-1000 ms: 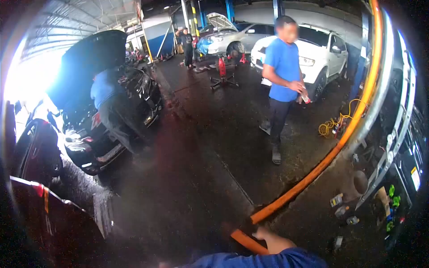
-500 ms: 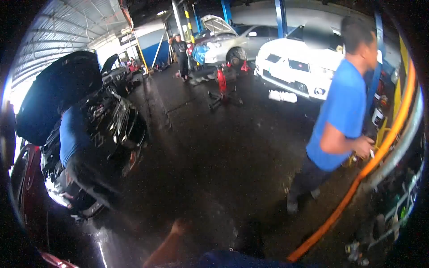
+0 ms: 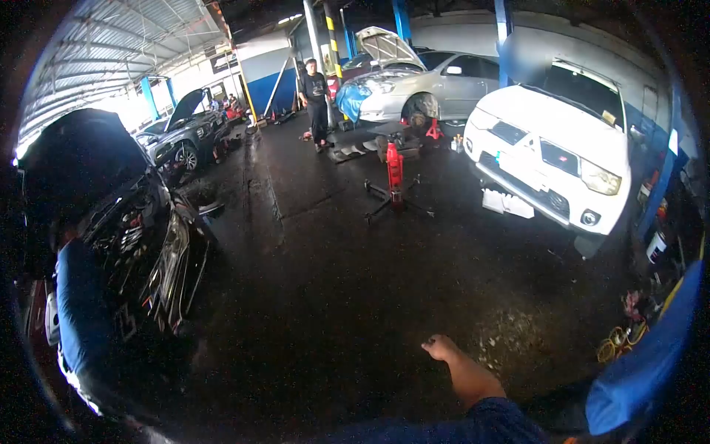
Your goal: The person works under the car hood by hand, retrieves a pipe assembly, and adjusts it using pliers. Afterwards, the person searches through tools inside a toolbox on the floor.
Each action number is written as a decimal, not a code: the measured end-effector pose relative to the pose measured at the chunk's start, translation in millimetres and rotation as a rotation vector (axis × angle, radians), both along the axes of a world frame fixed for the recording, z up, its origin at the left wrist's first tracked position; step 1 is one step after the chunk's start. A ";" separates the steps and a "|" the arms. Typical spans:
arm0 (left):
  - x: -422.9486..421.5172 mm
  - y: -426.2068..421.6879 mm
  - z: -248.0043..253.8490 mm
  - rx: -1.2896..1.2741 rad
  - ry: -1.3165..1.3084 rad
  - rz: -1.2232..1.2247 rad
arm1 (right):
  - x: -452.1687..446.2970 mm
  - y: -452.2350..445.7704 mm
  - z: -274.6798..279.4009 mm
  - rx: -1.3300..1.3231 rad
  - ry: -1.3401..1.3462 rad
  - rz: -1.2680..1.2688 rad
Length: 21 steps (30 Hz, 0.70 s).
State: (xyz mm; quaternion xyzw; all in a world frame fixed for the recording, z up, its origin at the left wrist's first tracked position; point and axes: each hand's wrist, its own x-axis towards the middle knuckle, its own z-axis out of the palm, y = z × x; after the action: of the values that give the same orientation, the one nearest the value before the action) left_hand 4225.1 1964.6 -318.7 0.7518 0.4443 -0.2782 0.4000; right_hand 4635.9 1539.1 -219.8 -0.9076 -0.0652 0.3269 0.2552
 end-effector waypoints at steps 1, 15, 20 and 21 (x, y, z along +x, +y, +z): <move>40.4 20.3 -6.0 0.008 -0.010 -0.014 | 30.9 24.4 -8.6 0.008 0.012 0.005; 690.2 278.1 -27.8 0.304 -0.516 -0.357 | 325.0 143.1 -57.7 -0.173 0.262 0.016; 777.5 335.9 -18.6 0.026 -0.302 -0.001 | 530.7 233.2 -110.0 -0.199 0.303 0.003; 791.3 347.4 -17.5 0.022 -0.259 0.019 | 578.3 258.9 -117.3 -0.206 0.299 -0.019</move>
State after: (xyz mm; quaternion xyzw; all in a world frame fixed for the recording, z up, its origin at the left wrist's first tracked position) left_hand 5016.4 2312.1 -336.2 0.7815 0.3993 -0.1701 0.4482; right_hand 5214.2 1797.9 -337.1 -0.8708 0.0160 0.4609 0.1707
